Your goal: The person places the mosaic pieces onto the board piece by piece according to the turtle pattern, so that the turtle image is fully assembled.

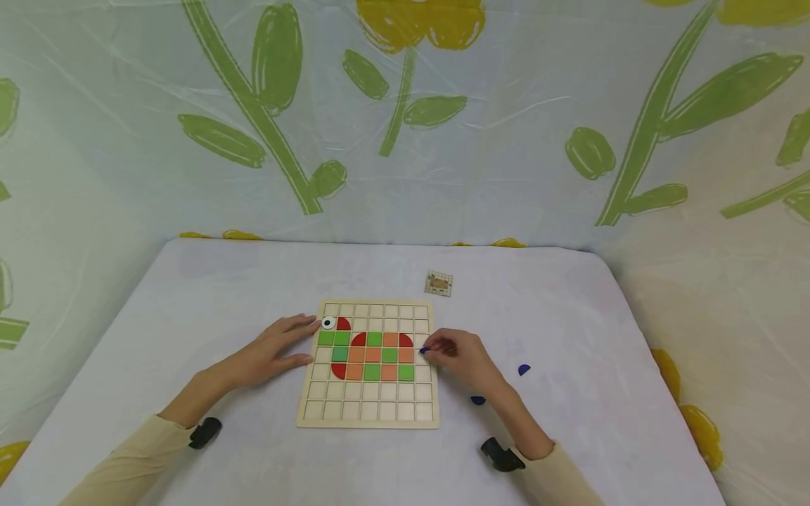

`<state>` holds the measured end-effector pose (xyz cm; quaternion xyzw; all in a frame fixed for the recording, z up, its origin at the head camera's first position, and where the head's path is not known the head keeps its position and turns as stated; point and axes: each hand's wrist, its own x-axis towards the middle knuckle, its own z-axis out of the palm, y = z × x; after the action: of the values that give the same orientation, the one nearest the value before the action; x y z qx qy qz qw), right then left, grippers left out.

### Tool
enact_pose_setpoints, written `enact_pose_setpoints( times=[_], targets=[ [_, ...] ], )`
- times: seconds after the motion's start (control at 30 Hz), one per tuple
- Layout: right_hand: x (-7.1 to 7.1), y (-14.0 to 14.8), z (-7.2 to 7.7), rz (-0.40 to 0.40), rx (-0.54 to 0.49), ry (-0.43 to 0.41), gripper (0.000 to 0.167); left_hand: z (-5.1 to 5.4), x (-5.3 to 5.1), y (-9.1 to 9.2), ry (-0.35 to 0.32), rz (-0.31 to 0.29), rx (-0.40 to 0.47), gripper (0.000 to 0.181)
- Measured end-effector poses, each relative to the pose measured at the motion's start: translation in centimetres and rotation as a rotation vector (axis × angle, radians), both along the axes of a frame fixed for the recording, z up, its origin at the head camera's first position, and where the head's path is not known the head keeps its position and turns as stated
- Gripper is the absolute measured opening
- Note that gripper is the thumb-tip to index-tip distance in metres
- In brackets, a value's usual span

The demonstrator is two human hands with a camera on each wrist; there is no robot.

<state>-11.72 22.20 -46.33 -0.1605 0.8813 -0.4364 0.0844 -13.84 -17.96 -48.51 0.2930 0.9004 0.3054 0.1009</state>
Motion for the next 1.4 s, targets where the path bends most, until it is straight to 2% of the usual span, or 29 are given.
enact_pose_setpoints(
  times=[0.33, 0.8, 1.13, 1.4],
  targets=[
    [0.5, -0.9, 0.1, -0.002, 0.037, 0.019, 0.009, 0.1, 0.0, 0.1, -0.011, 0.013, -0.024, 0.067],
    [1.0, -1.6, 0.2, -0.071, 0.108, 0.068, 0.004, 0.0, 0.1, 0.1, -0.004, 0.003, -0.018, 0.067],
    [1.7, 0.6, 0.3, -0.11, 0.119, 0.059, 0.009, 0.2, 0.0, 0.1, -0.003, 0.003, -0.011, 0.067],
    [3.1, 2.8, 0.7, -0.104, 0.114, 0.053, 0.011, 0.0, 0.0, 0.1, -0.004, 0.013, -0.021, 0.067]
  ],
)
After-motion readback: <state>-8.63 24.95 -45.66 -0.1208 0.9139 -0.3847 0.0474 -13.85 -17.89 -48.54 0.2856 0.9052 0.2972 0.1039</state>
